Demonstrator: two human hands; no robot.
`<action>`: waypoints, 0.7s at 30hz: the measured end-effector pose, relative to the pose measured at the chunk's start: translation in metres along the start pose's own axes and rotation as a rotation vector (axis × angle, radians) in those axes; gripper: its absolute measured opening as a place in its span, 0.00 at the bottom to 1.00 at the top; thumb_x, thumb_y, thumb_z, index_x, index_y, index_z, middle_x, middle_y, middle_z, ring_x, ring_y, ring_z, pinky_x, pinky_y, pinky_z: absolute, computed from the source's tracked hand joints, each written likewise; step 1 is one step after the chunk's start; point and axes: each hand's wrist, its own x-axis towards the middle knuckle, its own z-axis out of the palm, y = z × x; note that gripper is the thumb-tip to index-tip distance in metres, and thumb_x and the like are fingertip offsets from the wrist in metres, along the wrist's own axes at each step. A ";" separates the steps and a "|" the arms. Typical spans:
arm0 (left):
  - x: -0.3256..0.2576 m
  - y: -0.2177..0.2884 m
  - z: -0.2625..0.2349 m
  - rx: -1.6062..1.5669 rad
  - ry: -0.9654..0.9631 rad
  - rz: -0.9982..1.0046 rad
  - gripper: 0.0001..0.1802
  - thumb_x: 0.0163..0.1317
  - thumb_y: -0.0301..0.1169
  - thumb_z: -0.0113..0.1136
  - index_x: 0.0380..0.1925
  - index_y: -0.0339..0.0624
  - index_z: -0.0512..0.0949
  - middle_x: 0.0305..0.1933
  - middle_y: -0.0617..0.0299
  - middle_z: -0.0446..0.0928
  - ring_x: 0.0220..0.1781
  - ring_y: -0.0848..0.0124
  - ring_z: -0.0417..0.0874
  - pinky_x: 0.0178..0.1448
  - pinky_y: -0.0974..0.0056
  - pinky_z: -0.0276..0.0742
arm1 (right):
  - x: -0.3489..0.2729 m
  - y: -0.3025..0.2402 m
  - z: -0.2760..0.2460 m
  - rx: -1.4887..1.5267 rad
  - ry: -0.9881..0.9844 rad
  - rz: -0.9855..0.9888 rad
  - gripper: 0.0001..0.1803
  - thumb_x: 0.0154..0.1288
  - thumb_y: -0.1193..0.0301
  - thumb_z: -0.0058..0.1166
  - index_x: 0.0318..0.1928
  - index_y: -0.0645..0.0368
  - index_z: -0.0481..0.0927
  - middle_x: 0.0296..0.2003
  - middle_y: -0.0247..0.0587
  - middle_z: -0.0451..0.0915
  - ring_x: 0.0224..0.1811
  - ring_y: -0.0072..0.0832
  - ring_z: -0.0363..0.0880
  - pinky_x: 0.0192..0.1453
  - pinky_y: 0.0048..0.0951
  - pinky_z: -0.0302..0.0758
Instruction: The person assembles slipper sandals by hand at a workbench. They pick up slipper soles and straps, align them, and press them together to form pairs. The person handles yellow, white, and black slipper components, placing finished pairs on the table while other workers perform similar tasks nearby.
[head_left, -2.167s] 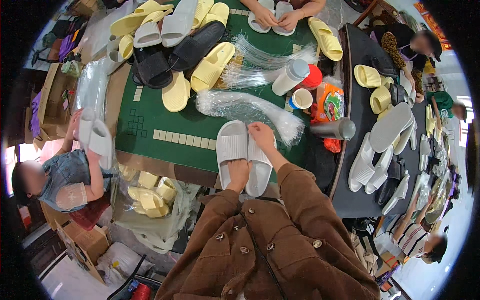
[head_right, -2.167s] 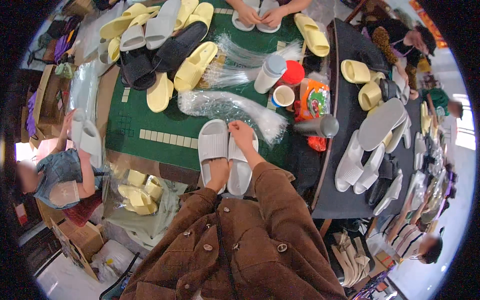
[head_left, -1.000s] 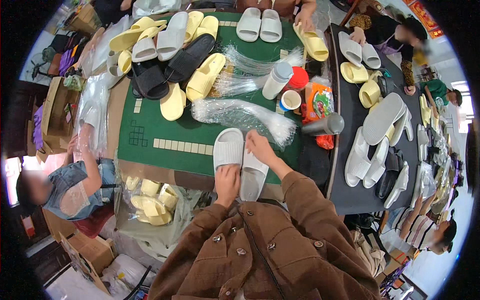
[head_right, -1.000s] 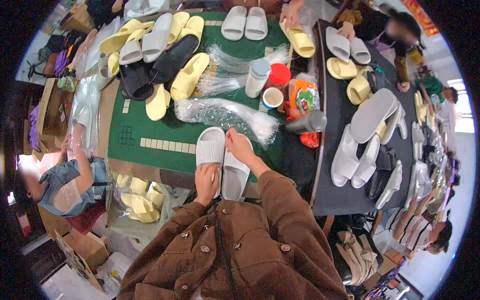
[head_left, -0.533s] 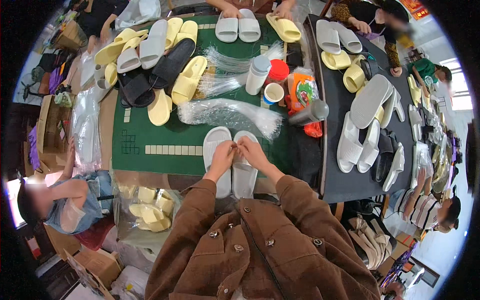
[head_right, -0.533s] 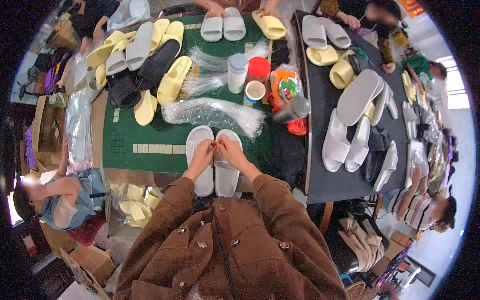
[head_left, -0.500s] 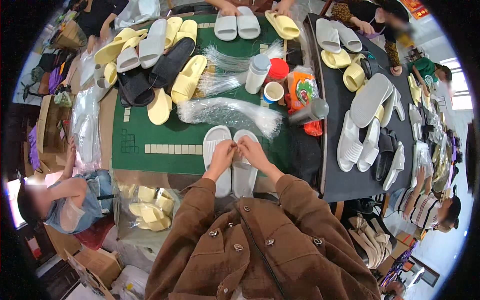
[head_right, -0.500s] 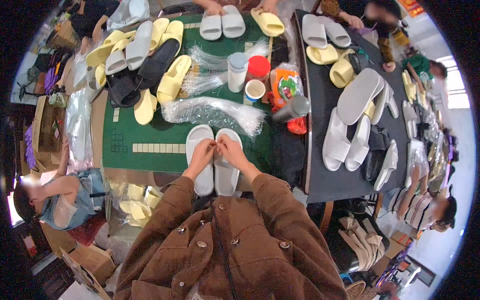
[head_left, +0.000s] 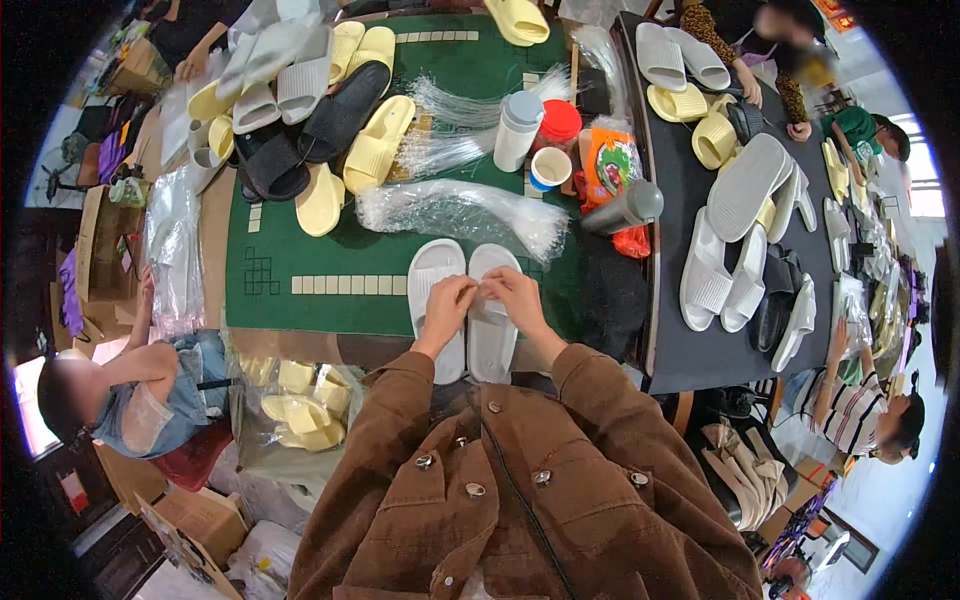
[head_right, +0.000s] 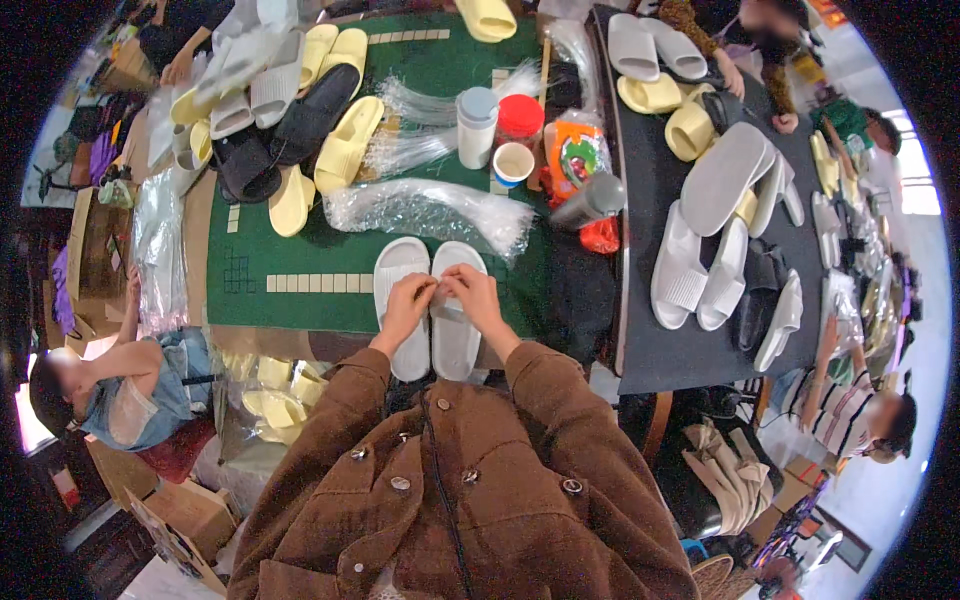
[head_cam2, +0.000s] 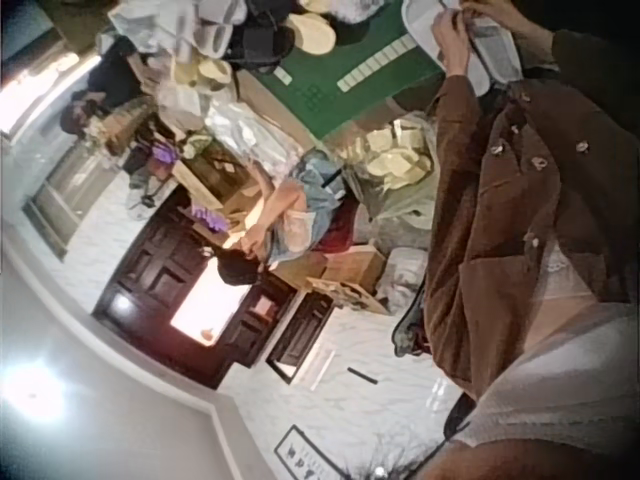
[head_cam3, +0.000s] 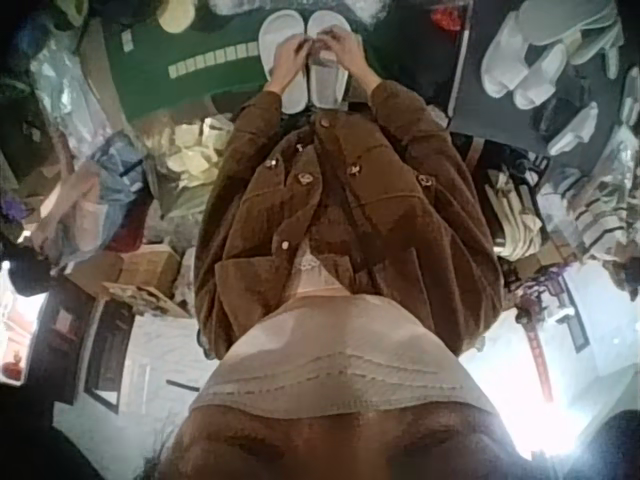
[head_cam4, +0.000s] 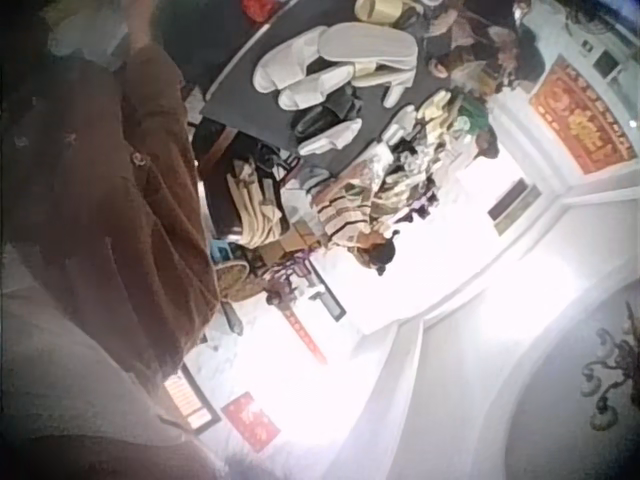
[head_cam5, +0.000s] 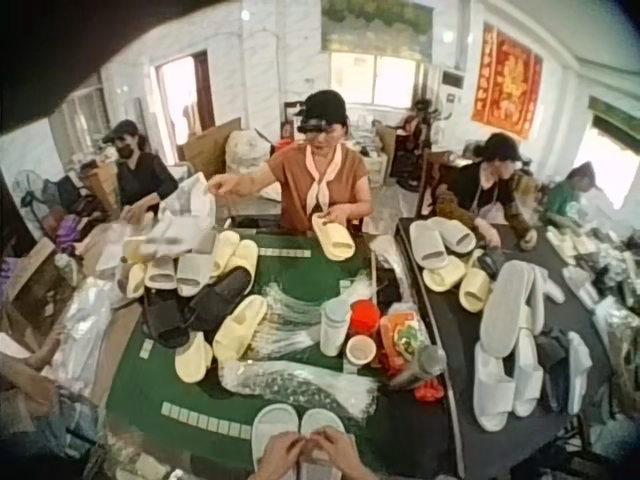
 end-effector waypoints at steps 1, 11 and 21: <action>0.000 0.000 0.001 0.000 0.001 -0.014 0.05 0.58 0.24 0.56 0.33 0.33 0.77 0.31 0.51 0.77 0.31 0.58 0.78 0.37 0.60 0.73 | 0.000 -0.001 0.000 -0.008 -0.003 -0.001 0.08 0.63 0.74 0.52 0.38 0.68 0.78 0.29 0.41 0.82 0.32 0.21 0.81 0.38 0.22 0.78; 0.002 0.000 0.007 0.208 0.036 0.052 0.05 0.54 0.23 0.57 0.31 0.35 0.78 0.30 0.52 0.76 0.35 0.56 0.76 0.41 0.57 0.70 | -0.007 -0.016 0.003 -0.415 -0.033 -0.183 0.10 0.65 0.72 0.50 0.42 0.65 0.78 0.31 0.45 0.82 0.33 0.27 0.83 0.39 0.26 0.77; 0.004 0.019 0.011 0.068 0.033 0.048 0.08 0.55 0.19 0.55 0.35 0.36 0.77 0.33 0.55 0.73 0.39 0.58 0.72 0.44 0.59 0.69 | 0.000 0.014 0.011 -0.120 0.330 -0.006 0.14 0.60 0.68 0.56 0.43 0.65 0.79 0.34 0.44 0.82 0.36 0.28 0.81 0.43 0.27 0.75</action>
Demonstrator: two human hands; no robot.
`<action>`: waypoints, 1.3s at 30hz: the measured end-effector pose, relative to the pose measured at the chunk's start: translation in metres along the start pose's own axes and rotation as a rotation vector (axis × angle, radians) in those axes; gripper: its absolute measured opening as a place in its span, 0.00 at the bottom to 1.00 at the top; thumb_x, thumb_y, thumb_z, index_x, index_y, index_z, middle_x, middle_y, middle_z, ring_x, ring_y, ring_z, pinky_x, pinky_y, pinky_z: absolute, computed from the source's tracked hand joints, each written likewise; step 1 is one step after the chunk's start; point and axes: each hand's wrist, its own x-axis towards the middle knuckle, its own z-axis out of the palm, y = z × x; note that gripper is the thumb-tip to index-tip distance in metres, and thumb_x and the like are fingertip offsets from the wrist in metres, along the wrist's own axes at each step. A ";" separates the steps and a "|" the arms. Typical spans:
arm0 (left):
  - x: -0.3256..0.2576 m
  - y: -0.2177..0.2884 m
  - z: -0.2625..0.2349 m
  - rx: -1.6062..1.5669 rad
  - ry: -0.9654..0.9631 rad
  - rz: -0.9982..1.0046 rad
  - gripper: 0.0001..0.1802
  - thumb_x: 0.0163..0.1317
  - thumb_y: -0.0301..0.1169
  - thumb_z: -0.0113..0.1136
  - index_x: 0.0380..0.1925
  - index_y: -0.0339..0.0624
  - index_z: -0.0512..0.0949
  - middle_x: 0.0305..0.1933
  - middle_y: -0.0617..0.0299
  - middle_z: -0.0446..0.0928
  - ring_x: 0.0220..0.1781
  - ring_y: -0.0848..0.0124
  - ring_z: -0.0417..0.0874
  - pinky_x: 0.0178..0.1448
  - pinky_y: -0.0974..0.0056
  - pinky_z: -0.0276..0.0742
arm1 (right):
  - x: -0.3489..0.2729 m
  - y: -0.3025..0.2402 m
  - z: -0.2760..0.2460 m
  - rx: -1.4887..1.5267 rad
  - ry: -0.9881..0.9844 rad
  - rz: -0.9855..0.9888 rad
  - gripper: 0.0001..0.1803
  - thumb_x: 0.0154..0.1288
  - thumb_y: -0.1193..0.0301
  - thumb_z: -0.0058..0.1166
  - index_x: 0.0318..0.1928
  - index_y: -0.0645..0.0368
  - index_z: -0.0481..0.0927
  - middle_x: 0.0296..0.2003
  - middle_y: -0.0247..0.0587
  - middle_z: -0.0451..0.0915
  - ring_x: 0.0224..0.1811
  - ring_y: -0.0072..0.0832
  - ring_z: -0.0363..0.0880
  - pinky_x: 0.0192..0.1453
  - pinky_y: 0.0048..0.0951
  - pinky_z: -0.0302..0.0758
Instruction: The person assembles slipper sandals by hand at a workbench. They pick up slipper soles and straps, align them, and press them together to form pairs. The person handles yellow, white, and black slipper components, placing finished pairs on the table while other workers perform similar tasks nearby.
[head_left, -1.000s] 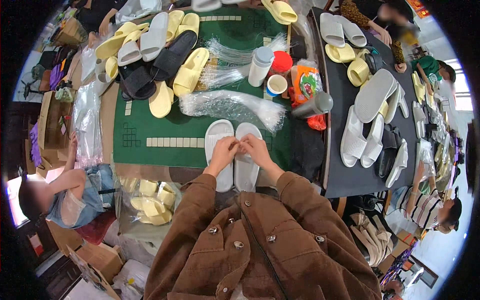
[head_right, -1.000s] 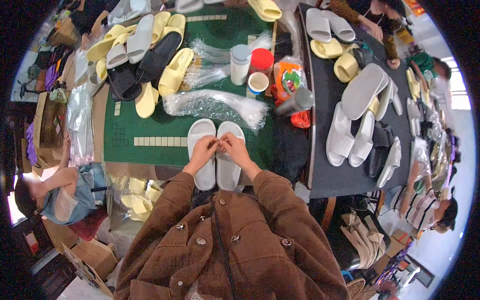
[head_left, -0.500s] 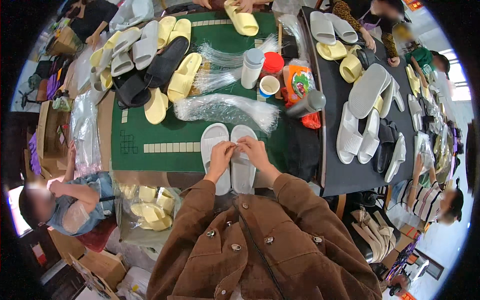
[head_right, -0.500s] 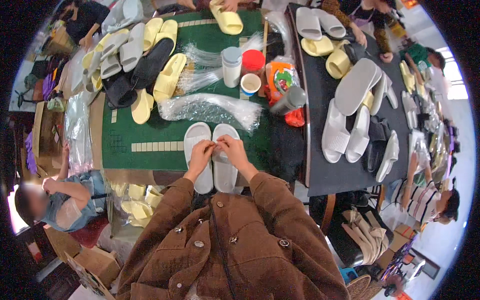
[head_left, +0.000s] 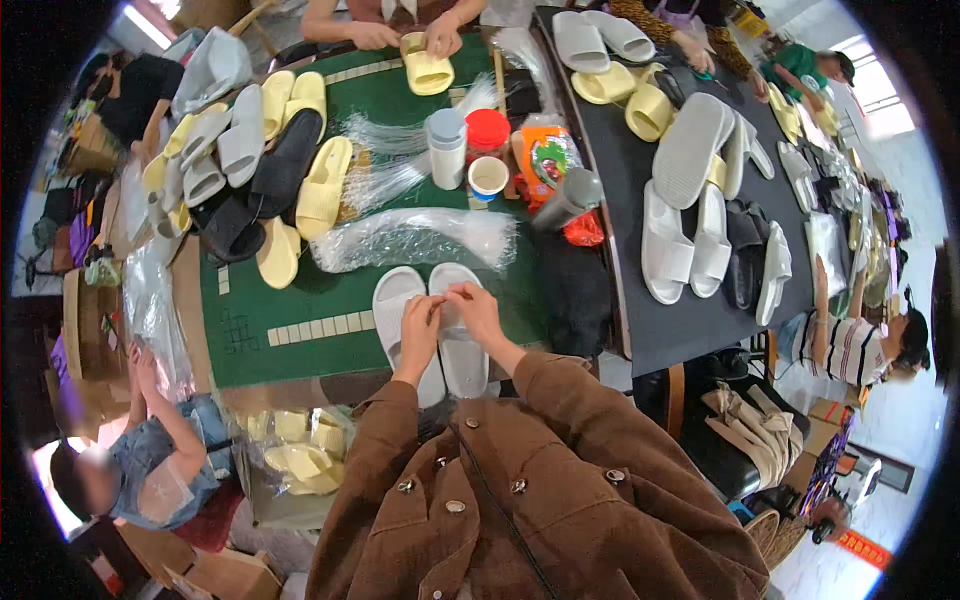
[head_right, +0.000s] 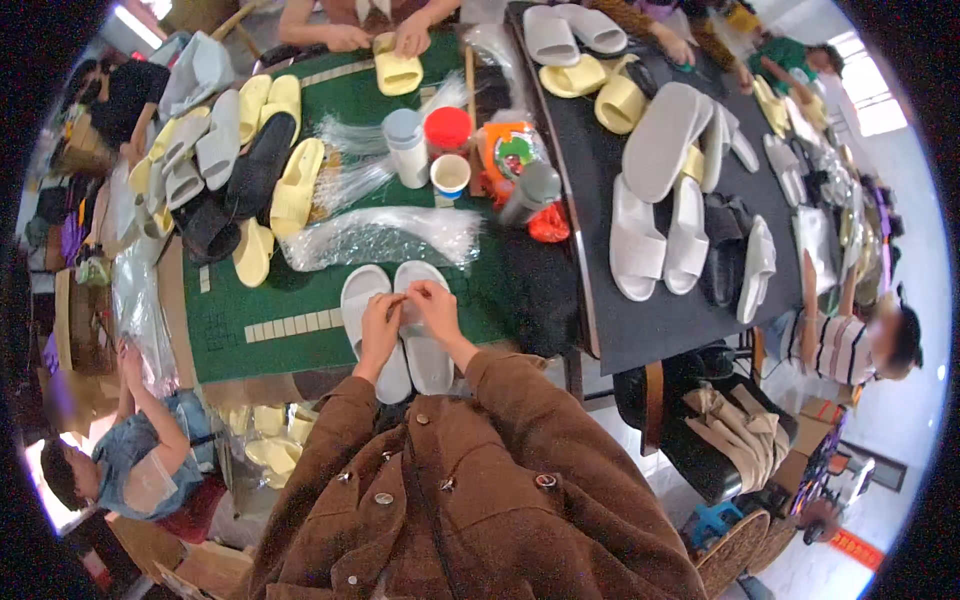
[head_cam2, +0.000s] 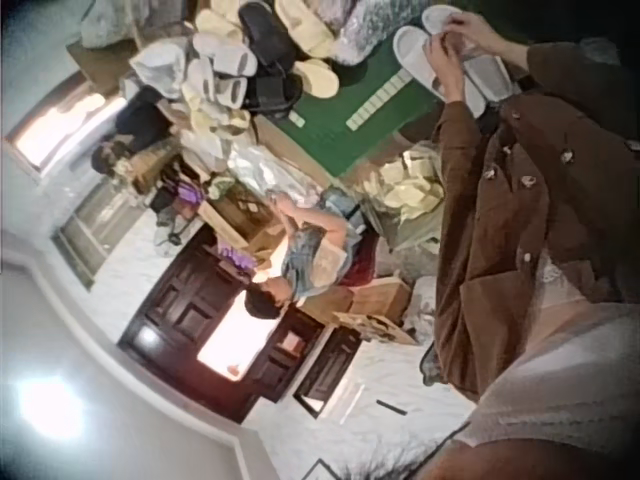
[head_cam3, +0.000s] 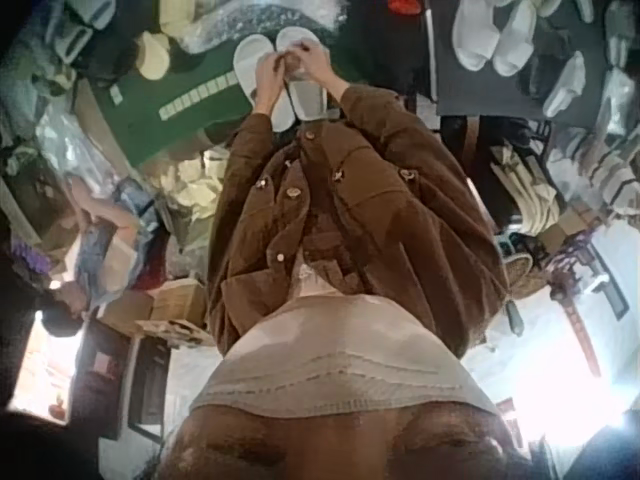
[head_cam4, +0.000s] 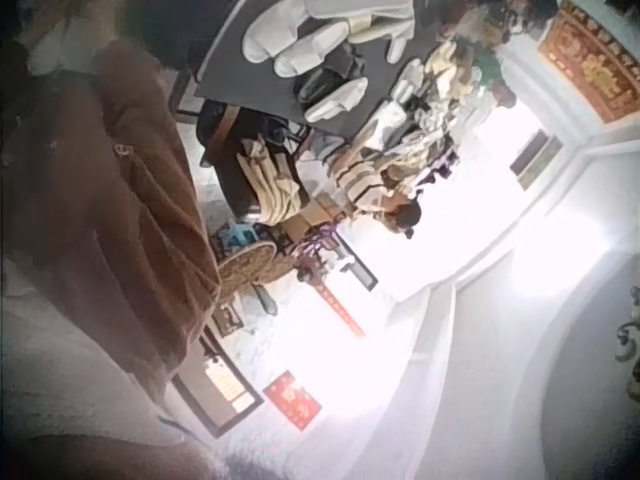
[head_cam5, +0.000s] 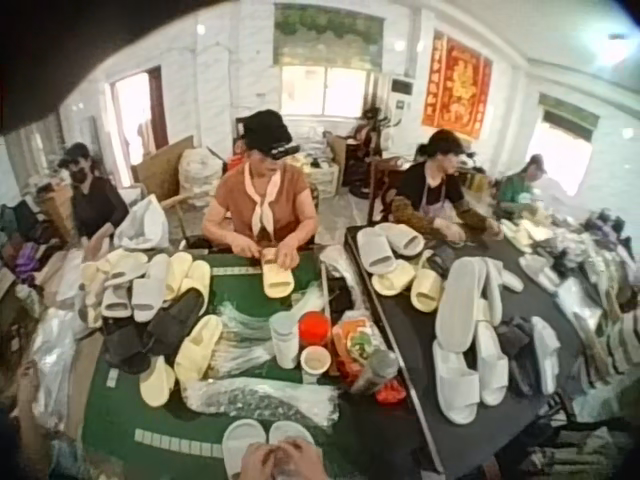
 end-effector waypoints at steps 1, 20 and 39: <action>0.000 -0.006 0.001 0.005 -0.058 -0.021 0.11 0.55 0.18 0.53 0.38 0.36 0.76 0.38 0.52 0.74 0.43 0.57 0.73 0.47 0.59 0.70 | 0.000 0.004 -0.001 0.013 0.063 -0.023 0.14 0.59 0.68 0.57 0.43 0.65 0.79 0.36 0.43 0.82 0.40 0.28 0.79 0.47 0.28 0.73; -0.021 0.002 0.018 0.393 -0.096 0.109 0.35 0.56 0.25 0.55 0.65 0.42 0.58 0.70 0.47 0.52 0.71 0.47 0.50 0.71 0.45 0.44 | -0.032 -0.001 -0.405 -0.531 0.698 -0.044 0.21 0.61 0.65 0.55 0.53 0.59 0.71 0.45 0.41 0.76 0.46 0.37 0.75 0.50 0.36 0.71; -0.113 -0.020 0.031 -0.978 0.195 -0.935 0.36 0.57 0.25 0.53 0.66 0.41 0.51 0.50 0.46 0.65 0.49 0.58 0.73 0.53 0.58 0.72 | 0.041 -0.027 -0.439 -1.061 -0.183 0.080 0.29 0.53 0.76 0.46 0.58 0.45 0.65 0.42 0.59 0.77 0.46 0.54 0.76 0.50 0.46 0.71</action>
